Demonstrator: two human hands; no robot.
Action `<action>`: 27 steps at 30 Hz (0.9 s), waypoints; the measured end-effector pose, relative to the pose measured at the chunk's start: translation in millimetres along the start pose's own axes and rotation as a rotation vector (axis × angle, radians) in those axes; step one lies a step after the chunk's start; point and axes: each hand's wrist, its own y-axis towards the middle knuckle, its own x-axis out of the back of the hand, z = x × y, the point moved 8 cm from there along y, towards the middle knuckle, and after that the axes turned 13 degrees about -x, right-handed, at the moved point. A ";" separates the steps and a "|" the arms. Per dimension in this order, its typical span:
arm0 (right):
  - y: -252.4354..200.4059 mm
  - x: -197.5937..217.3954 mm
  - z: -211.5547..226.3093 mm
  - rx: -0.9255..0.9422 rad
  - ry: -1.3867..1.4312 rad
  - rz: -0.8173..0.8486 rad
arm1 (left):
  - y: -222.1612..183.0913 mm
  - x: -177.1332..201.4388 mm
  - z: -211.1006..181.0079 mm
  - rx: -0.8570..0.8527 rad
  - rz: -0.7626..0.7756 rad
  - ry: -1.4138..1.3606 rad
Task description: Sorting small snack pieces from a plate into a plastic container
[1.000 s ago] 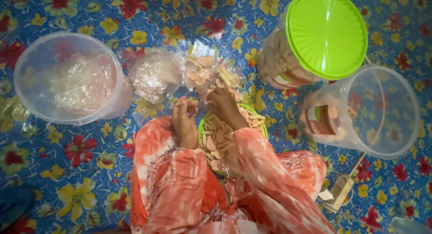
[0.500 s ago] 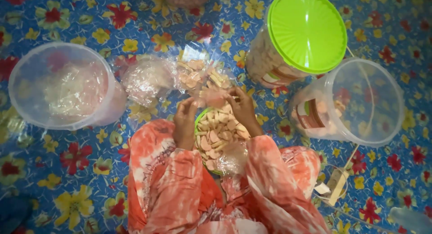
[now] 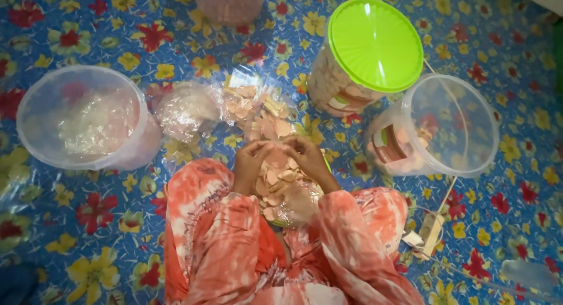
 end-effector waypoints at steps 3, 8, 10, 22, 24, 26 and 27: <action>-13.0 0.4 7.6 0.031 -0.175 -0.011 | -2.7 -9.5 21.6 0.041 0.087 0.010; -18.5 4.6 -6.2 0.092 -0.272 -0.090 | -7.5 -16.7 19.7 -0.028 0.143 0.035; -22.4 5.6 -7.0 0.103 -0.280 -0.103 | -7.7 -16.0 24.2 -0.053 0.146 0.058; -41.5 23.9 -6.5 0.139 -0.264 -0.165 | -12.0 -10.3 9.8 -0.028 0.100 0.026; -46.4 26.8 -0.2 0.133 -0.266 -0.151 | -13.7 -12.8 1.9 -0.023 0.140 -0.015; -45.8 30.8 -3.4 0.125 -0.257 -0.156 | -13.8 -18.3 3.0 -0.008 0.154 -0.056; -45.5 33.1 -5.5 0.119 -0.249 -0.157 | -14.2 -21.9 4.1 0.007 0.162 -0.096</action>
